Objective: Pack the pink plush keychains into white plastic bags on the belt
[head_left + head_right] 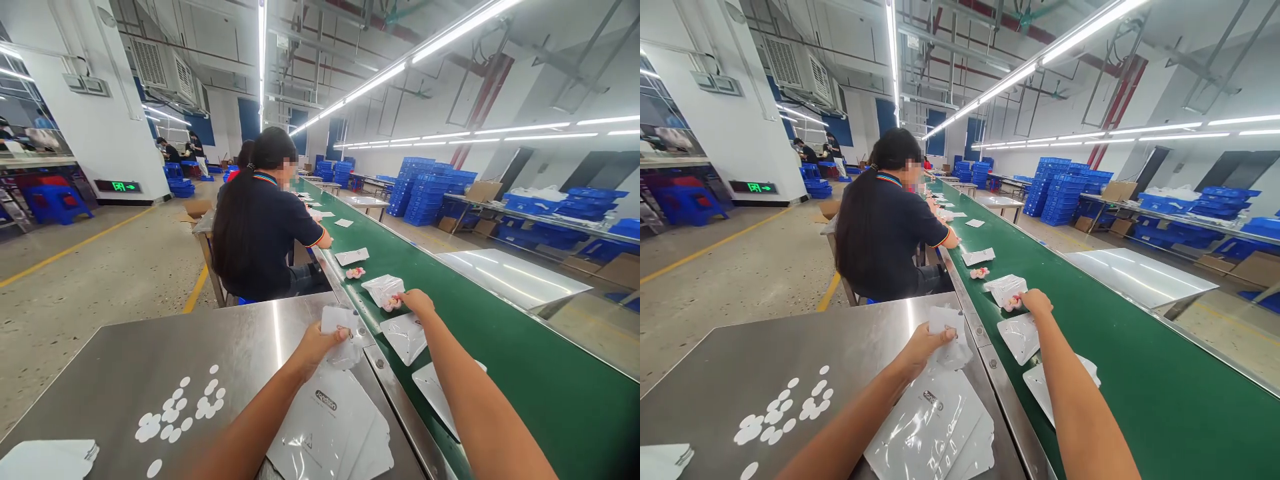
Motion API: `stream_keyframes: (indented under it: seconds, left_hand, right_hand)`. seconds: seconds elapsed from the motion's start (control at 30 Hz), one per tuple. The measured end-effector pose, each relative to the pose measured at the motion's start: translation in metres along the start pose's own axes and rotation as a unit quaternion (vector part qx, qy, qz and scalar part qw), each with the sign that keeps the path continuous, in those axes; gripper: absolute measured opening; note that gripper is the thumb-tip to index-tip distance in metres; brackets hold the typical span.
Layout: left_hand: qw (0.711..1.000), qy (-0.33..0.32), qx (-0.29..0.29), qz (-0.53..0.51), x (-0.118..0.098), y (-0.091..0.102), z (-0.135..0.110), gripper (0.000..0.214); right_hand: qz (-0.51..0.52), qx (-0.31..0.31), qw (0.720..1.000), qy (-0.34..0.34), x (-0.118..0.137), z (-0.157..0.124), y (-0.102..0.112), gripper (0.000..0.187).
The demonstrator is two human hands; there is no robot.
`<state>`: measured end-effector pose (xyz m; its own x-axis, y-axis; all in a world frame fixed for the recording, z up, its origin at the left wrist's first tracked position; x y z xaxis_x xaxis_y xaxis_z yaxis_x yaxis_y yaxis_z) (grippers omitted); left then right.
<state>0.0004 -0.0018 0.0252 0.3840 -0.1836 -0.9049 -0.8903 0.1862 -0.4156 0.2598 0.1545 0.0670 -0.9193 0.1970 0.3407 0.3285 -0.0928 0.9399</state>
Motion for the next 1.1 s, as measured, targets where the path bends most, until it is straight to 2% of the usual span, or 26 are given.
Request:
stream_keyframes:
  seconds: [0.13, 0.2, 0.23, 0.33, 0.4, 0.5, 0.6, 0.67, 0.77, 0.87, 1.0, 1.1]
  left_hand:
    - [0.997, -0.010, 0.012, 0.069, -0.004, -0.007, -0.004, 0.032]
    - [0.994, -0.016, 0.017, 0.109, -0.005, -0.011, -0.007, 0.033]
    - [0.992, -0.022, 0.018, 0.126, -0.006, -0.013, -0.008, 0.033]
    - [0.985, -0.043, 0.019, 0.168, -0.005, -0.017, -0.009, 0.034]
    - [0.979, -0.059, 0.018, 0.193, -0.005, -0.018, -0.010, 0.032]
    - [0.971, -0.079, 0.015, 0.225, -0.004, -0.019, -0.010, 0.032]
    - [0.966, -0.087, 0.014, 0.241, -0.004, -0.020, -0.012, 0.032]
    - [0.964, -0.086, 0.018, 0.251, -0.004, -0.022, -0.013, 0.033]
    - [0.958, -0.082, 0.028, 0.273, -0.007, -0.024, -0.014, 0.034]
    - [0.956, -0.081, 0.040, 0.278, -0.011, -0.025, -0.015, 0.033]
    - [0.959, -0.082, 0.047, 0.269, -0.015, -0.029, -0.019, 0.030]
    - [0.945, -0.114, 0.036, 0.304, -0.016, -0.035, -0.025, 0.022]
  right_hand:
    - [0.010, -0.041, 0.994, 0.097, 0.022, -0.029, 0.010, 0.032]
    - [0.081, -0.071, 0.980, 0.170, 0.037, -0.058, 0.021, 0.038]
    - [0.142, -0.080, 0.965, 0.205, 0.044, -0.075, 0.027, 0.041]
    - [0.335, -0.082, 0.898, 0.274, 0.061, -0.125, 0.040, 0.042]
    - [0.376, -0.075, 0.879, 0.284, 0.067, -0.148, 0.045, 0.039]
    - [0.339, -0.100, 0.890, 0.289, 0.066, -0.165, 0.049, 0.035]
    - [0.299, -0.140, 0.902, 0.279, 0.058, -0.169, 0.053, 0.035]
    - [0.298, -0.140, 0.903, 0.278, 0.055, -0.171, 0.053, 0.035]
    - [0.309, -0.116, 0.890, 0.315, 0.057, -0.177, 0.045, 0.030]
    - [0.280, -0.098, 0.866, 0.403, 0.061, -0.185, 0.034, 0.026]
    - [0.161, -0.018, 0.868, 0.469, 0.061, -0.198, 0.027, 0.037]
    - [0.068, -0.009, 0.868, 0.492, 0.060, -0.208, 0.030, 0.036]
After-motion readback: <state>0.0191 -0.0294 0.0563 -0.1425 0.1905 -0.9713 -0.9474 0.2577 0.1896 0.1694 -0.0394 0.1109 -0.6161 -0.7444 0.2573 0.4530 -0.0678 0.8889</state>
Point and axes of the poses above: each hand's wrist, its own z-axis towards the middle knuckle, its own y-axis out of the back of the hand, x = y × z, the point moved 2 cm from there along z, towards the middle knuckle, and after that the axes turned 6 degrees about y, right-handed, at the moved point
